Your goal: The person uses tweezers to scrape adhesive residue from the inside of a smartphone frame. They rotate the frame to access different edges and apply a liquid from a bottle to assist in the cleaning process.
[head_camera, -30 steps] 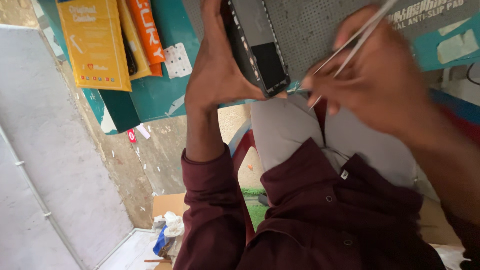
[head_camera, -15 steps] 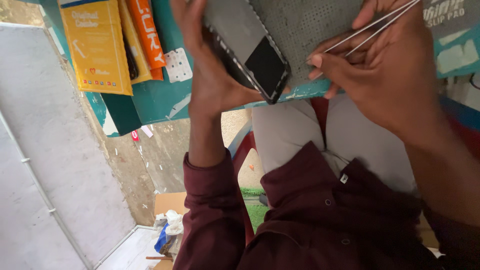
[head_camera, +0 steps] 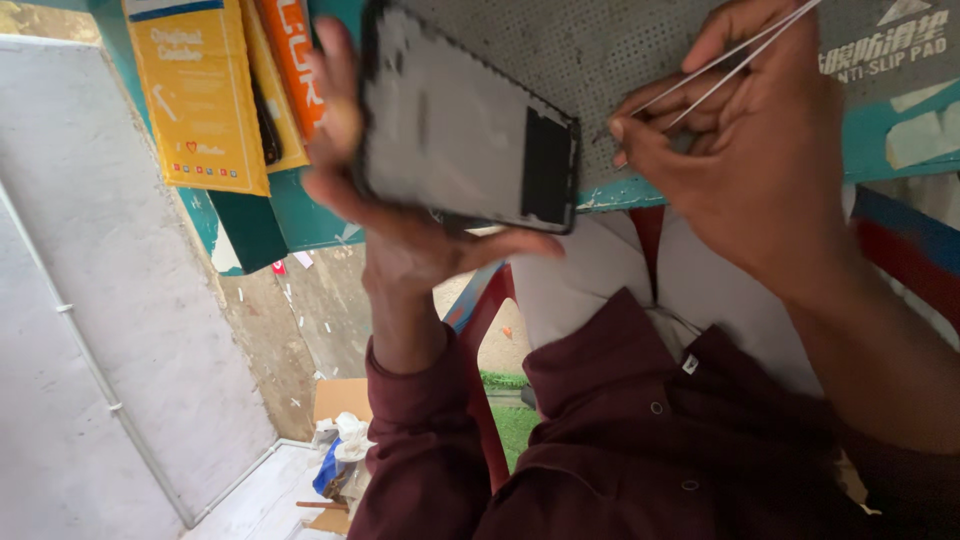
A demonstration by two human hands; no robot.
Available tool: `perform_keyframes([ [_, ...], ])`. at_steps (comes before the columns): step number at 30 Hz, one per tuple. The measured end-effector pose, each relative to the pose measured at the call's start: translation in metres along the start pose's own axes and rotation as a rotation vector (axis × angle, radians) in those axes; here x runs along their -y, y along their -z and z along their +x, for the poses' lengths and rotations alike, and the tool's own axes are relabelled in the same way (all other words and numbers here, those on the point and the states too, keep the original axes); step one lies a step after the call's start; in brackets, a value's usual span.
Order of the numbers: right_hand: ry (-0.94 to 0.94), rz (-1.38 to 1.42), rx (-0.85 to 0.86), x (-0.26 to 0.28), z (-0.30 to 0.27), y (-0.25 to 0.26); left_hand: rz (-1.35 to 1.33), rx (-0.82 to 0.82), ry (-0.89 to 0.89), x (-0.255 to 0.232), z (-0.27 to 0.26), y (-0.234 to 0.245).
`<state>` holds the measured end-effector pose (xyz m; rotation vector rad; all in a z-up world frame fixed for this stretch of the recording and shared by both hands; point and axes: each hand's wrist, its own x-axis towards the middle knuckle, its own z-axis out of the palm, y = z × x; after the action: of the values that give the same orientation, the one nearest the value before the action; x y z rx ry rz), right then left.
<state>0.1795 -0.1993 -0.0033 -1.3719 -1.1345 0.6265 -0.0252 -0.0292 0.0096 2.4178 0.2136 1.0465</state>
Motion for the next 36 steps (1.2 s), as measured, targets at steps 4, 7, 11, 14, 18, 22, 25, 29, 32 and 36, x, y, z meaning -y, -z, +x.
perform_keyframes([
  [4, -0.006, -0.037, -0.027, -0.001, -0.003, -0.004, -0.073, -0.16, -0.226, -0.008, 0.012, -0.013],
  [7, -0.032, -0.088, -0.043, 0.004, -0.003, -0.005, -0.316, -0.294, -0.273, -0.005, 0.015, -0.03],
  [11, -0.072, -0.214, -0.057, 0.011, 0.003, -0.006, -0.475, -0.284, -0.22, -0.013, 0.009, -0.039],
  [14, -0.029, -0.263, -0.073, 0.016, 0.007, -0.01, -0.473, -0.276, -0.203, -0.017, 0.005, -0.037],
  [18, -0.083, -0.318, -0.064, 0.023, 0.012, -0.019, -0.478, -0.381, -0.259, -0.009, 0.008, -0.04],
  [22, -0.003, -0.345, -0.046, 0.022, 0.012, -0.017, -0.389, -0.393, -0.219, -0.011, 0.009, -0.023],
  [25, 0.006, -0.33, -0.035, 0.019, 0.008, -0.009, -0.329, -0.411, -0.268, -0.003, 0.014, -0.021],
  [29, -0.026, -0.529, -0.054, 0.016, 0.003, 0.009, -0.372, -0.322, -0.27, 0.001, 0.01, -0.026],
  [32, -0.072, -0.476, -0.04, 0.013, 0.0, 0.022, -0.383, -0.269, -0.291, 0.006, 0.008, -0.025],
  [36, -0.092, -0.145, -0.008, 0.0, 0.001, 0.035, -0.412, -0.24, -0.27, 0.004, 0.007, -0.025],
])
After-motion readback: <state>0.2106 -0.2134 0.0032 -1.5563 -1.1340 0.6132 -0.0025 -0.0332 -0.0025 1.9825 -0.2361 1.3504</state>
